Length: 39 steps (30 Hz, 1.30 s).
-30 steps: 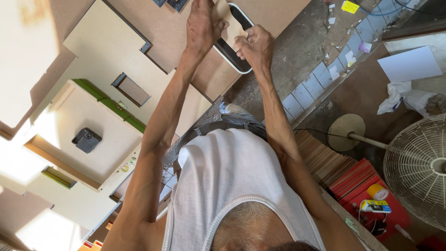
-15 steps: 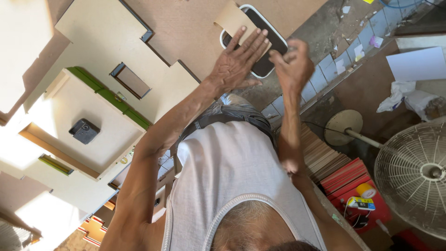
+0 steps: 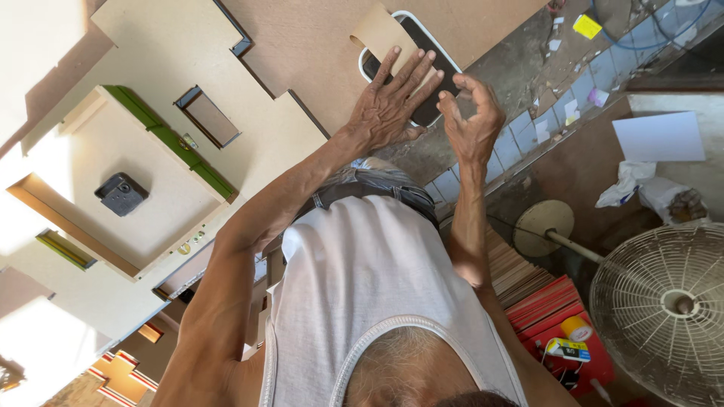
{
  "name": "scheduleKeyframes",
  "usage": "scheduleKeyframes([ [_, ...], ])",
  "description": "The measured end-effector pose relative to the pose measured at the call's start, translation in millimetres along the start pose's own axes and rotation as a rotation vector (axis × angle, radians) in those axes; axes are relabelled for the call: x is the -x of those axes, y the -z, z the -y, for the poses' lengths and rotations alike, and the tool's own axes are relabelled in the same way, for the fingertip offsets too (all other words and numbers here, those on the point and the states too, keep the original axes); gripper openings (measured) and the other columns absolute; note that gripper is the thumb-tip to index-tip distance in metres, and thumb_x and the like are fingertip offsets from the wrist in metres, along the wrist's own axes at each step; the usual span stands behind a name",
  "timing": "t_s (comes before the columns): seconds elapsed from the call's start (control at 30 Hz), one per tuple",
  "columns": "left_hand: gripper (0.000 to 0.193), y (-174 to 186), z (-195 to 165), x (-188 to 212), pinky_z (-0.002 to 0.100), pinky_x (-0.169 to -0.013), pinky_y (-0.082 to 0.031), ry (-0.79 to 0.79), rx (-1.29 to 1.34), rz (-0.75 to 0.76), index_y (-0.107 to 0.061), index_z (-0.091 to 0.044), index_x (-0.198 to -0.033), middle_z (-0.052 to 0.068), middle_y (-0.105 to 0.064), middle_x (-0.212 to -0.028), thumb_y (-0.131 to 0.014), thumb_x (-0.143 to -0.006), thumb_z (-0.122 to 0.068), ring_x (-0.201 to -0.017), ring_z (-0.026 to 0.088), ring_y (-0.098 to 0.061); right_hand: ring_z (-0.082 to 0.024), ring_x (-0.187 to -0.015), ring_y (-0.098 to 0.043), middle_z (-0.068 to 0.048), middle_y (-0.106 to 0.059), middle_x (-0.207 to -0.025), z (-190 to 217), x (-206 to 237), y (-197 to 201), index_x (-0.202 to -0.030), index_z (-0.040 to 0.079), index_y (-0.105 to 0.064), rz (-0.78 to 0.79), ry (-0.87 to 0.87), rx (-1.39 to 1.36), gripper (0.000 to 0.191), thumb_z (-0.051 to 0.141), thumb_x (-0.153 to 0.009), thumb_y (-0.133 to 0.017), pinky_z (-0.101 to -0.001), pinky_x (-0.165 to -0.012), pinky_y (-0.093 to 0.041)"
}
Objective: The person assembles wooden picture frames at a workbench. They fit a panel into a frame, press paper tape strips along the frame's back edges by hand, position a small hardware piece, and rub a sanding block over a frame surface. They also carry a frame across the workshop and stack finished frames.
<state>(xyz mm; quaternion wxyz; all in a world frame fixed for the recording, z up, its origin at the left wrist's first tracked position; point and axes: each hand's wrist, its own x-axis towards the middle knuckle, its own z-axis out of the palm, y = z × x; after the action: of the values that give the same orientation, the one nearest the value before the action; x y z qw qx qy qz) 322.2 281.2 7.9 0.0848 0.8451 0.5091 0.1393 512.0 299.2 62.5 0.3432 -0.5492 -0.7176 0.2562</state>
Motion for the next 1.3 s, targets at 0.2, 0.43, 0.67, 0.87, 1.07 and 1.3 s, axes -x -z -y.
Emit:
scheduleKeyframes([
  [0.2,0.132,12,22,-11,0.049,-0.131,0.004,0.047,0.018,0.032,-0.027,-0.01,-0.166,0.012,-0.019,-0.173,-0.074,-0.066,-0.082,-0.16,0.025,-0.012,-0.026,-0.106,-0.07,-0.014,-0.069,-0.12,3,-17,-4,-0.112,0.002,-0.073,0.01,-0.059,-0.065,0.023,0.008,-0.09,-0.078,-0.0379,-0.081,-0.064],
  [0.43,0.147,31,33,-17,0.054,-0.129,0.003,0.236,0.167,0.029,-0.021,0.004,-0.163,0.022,-0.012,-0.17,-0.074,-0.061,-0.088,-0.159,0.033,-0.008,-0.033,-0.127,-0.055,-0.016,-0.057,-0.136,-17,-53,-44,-0.112,0.006,-0.076,0.033,0.029,0.025,0.027,0.019,-0.09,-0.086,-0.0463,-0.099,-0.053],
  [0.67,0.144,32,25,-17,0.054,-0.131,0.002,0.287,0.127,-0.033,-0.018,0.007,-0.162,0.024,-0.012,-0.171,-0.08,-0.063,-0.078,-0.16,0.034,-0.006,-0.033,-0.131,-0.051,-0.013,-0.062,-0.134,-14,-59,-59,-0.112,0.011,-0.078,0.014,0.008,0.187,0.038,0.024,-0.079,-0.094,-0.0485,-0.107,-0.047],
  [0.87,0.153,38,20,-16,0.053,-0.13,0.003,0.429,0.224,-0.087,-0.015,0.01,-0.16,0.029,-0.01,-0.168,-0.088,-0.055,-0.074,-0.158,0.039,-0.004,-0.035,-0.129,-0.048,-0.013,-0.064,-0.13,-14,-57,-55,-0.104,0.01,-0.08,0.032,0.077,0.277,0.04,0.03,-0.075,-0.098,-0.0497,-0.104,-0.045],
  [1.07,0.15,29,14,-24,0.053,-0.13,0.003,0.356,0.172,0.022,-0.018,0.002,-0.161,0.019,-0.013,-0.171,-0.078,-0.054,-0.084,-0.159,0.031,-0.009,-0.029,-0.129,-0.058,-0.012,-0.065,-0.132,-31,-76,-56,-0.089,0.005,-0.073,0.172,-0.128,0.03,0.036,0.03,-0.078,-0.096,-0.0476,-0.11,-0.046],
  [1.3,0.143,2,19,-23,0.053,-0.131,0.002,0.263,0.1,-0.09,-0.021,0.002,-0.164,0.017,-0.015,-0.172,-0.074,-0.065,-0.086,-0.16,0.029,-0.011,-0.038,-0.132,-0.056,-0.023,-0.06,-0.14,-50,-83,-68,-0.073,0.003,-0.077,0.188,-0.207,-0.092,0.015,0.014,-0.069,-0.088,-0.0503,-0.108,-0.047],
])
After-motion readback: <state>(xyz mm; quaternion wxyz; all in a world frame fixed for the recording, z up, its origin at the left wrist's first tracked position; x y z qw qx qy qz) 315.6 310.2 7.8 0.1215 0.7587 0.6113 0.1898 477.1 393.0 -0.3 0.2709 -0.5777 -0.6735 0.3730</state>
